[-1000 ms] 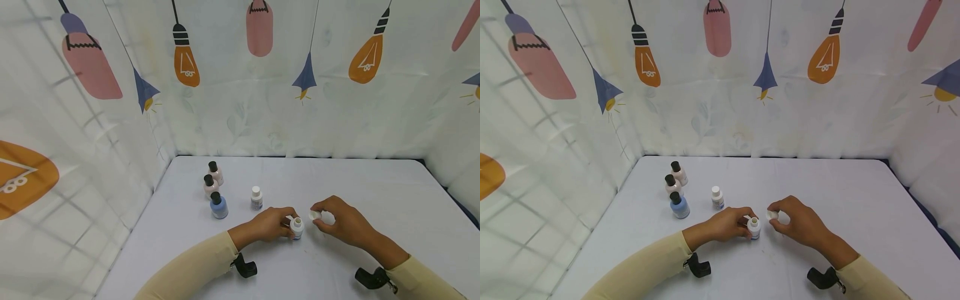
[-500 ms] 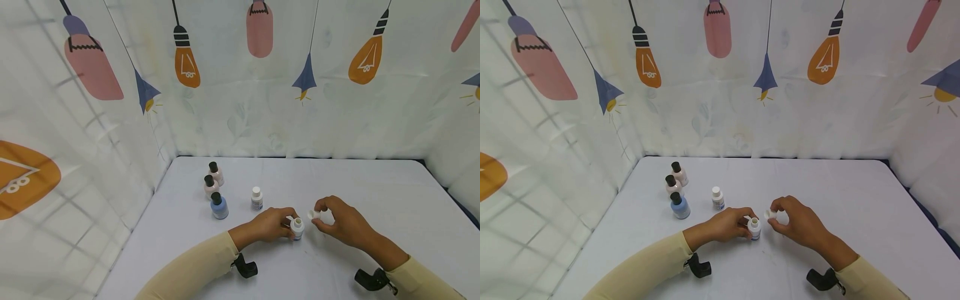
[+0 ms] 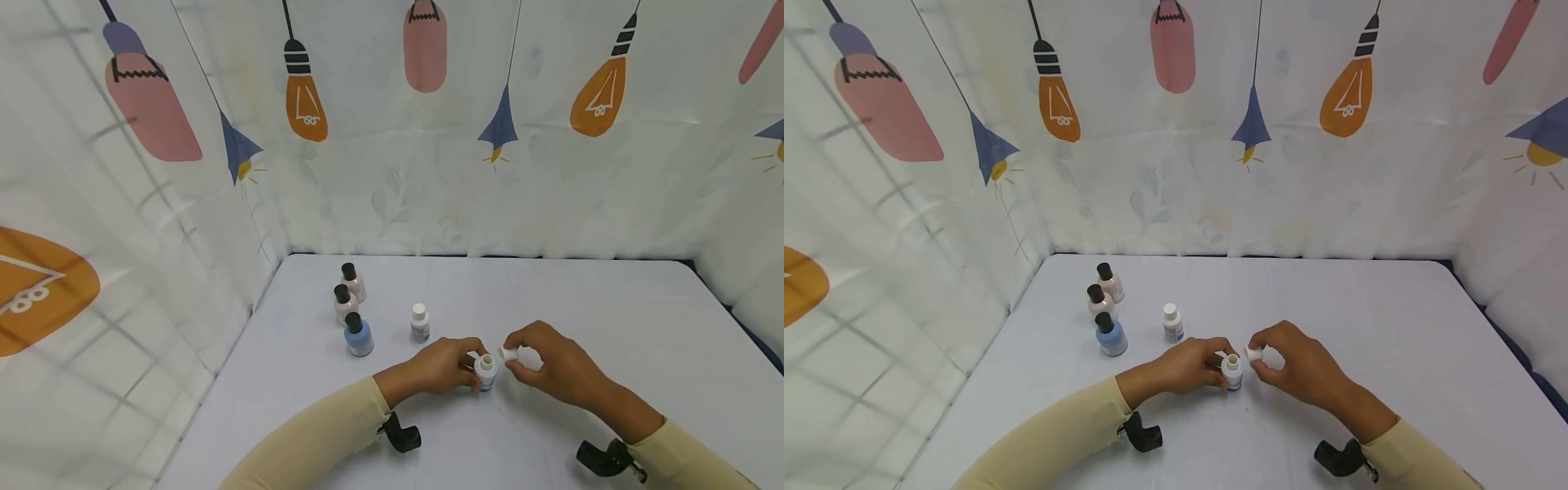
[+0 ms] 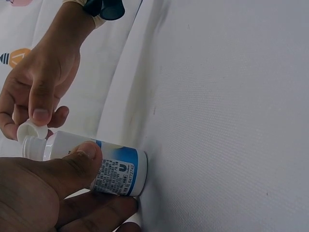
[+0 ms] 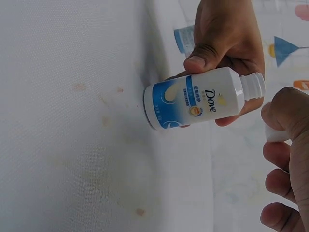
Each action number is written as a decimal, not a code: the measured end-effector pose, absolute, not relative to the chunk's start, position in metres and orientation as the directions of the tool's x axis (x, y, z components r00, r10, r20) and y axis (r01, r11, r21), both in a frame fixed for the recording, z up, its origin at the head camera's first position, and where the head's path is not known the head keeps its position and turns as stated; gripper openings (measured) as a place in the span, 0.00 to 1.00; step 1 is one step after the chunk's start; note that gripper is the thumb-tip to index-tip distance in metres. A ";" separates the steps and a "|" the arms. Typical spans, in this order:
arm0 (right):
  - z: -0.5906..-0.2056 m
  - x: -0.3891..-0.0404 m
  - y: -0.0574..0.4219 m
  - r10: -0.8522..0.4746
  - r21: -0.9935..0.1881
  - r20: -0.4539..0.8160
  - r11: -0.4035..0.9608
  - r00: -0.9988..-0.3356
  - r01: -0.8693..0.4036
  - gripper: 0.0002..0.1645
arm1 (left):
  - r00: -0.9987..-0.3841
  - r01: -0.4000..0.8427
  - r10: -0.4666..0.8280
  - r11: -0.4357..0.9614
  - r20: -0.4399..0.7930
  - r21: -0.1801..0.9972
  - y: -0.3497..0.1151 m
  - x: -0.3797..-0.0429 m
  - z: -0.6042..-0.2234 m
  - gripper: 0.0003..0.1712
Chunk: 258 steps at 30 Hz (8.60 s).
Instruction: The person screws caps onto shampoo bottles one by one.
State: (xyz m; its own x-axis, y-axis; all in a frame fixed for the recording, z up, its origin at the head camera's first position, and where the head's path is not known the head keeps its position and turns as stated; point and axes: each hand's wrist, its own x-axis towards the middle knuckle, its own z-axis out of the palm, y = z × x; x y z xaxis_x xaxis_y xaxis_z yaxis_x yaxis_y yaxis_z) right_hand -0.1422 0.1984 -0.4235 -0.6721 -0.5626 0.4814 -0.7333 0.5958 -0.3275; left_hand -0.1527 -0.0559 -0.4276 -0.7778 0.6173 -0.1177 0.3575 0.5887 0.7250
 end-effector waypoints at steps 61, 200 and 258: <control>-0.418 -0.142 0.171 -0.587 -0.326 0.505 0.550 -0.633 -0.769 0.24 | -0.777 0.347 0.619 0.575 -0.116 0.741 -0.056 -0.153 -0.428 0.24; -0.402 -0.136 0.169 -0.585 -0.409 0.232 0.667 -0.778 -0.623 0.21 | -0.787 0.326 0.604 0.574 -0.121 0.751 -0.057 -0.154 -0.430 0.24; -0.406 -0.140 0.176 -0.728 -0.288 0.375 0.497 -0.574 -0.819 0.23 | -0.784 0.351 0.612 0.577 -0.106 0.737 -0.058 -0.153 -0.432 0.24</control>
State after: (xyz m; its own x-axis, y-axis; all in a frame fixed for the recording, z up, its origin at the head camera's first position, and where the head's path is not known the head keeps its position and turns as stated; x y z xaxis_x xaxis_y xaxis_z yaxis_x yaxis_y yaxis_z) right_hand -0.1404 0.1756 -0.4063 -0.5738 -0.7282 0.3747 -0.8187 0.4967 -0.2883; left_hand -0.1534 -0.0578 -0.4320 -0.7836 0.6121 -0.1064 0.3509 0.5773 0.7373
